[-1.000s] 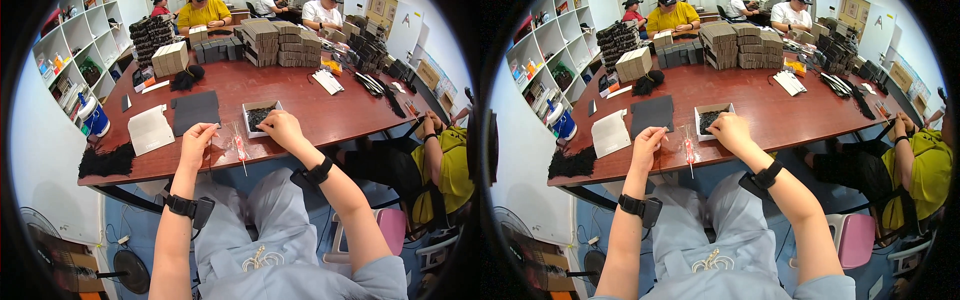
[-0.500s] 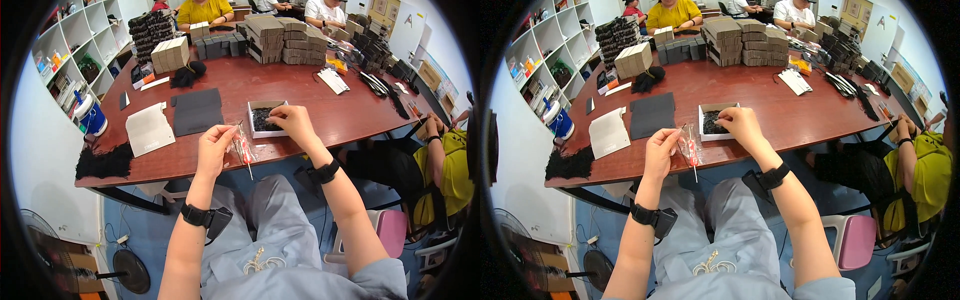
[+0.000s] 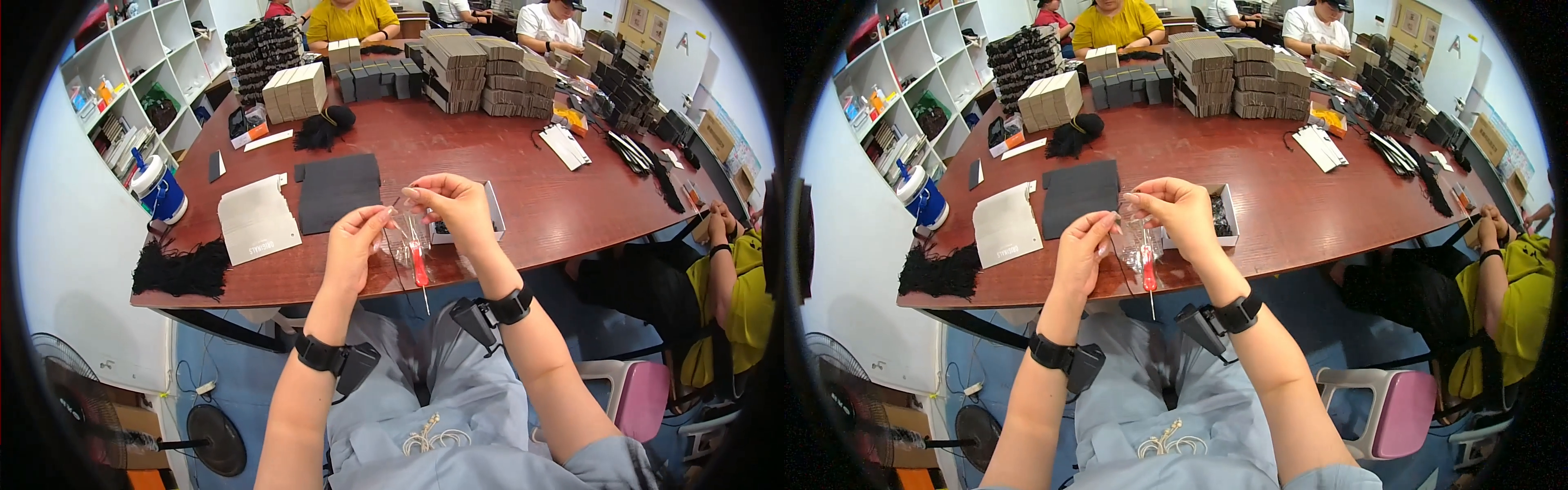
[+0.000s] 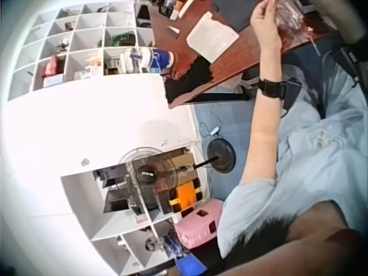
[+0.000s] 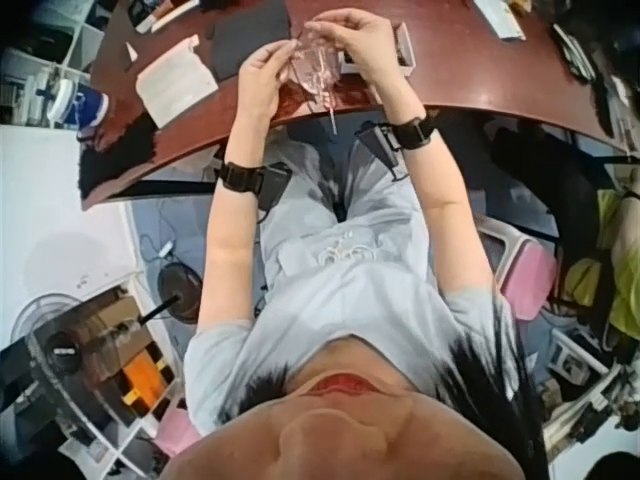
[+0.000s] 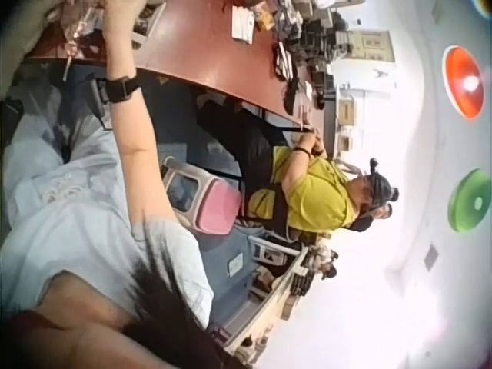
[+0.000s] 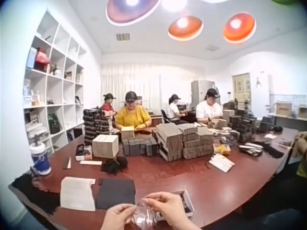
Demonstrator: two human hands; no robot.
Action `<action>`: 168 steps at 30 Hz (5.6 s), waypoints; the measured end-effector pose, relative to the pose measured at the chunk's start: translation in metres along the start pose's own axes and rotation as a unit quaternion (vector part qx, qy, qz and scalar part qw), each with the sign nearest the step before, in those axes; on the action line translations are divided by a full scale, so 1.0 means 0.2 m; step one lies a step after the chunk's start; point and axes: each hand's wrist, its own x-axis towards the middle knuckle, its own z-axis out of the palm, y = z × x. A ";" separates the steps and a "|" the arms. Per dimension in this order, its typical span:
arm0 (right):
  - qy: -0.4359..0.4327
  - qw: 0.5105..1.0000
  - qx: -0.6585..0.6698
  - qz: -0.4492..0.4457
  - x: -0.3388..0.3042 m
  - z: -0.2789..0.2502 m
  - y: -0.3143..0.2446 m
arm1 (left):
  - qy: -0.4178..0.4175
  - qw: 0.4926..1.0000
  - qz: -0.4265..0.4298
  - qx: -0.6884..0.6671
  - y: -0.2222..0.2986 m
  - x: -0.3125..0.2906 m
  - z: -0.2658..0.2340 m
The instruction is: Thread string through a paper tag and attach a small plastic clip.
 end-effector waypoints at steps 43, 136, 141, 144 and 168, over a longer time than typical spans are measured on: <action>0.106 0.949 0.220 -0.201 -0.61 0.19 -0.15 | 0.084 0.691 0.537 0.476 0.21 -0.57 0.37; -0.110 0.962 -0.246 -0.040 -0.82 -0.12 -0.14 | -0.041 0.980 -0.105 -0.165 0.14 -0.68 0.28; -0.075 0.994 -0.075 -0.013 -0.77 -0.06 -0.18 | -0.051 0.978 -0.109 -0.169 0.18 -0.74 0.25; -0.112 0.993 0.033 0.018 -0.73 0.00 -0.18 | -0.107 0.969 -0.140 -0.175 0.17 -0.74 0.25; 0.022 0.941 -0.165 -0.296 -0.81 0.04 -0.07 | -0.030 0.941 -0.154 -0.301 0.11 -0.75 0.37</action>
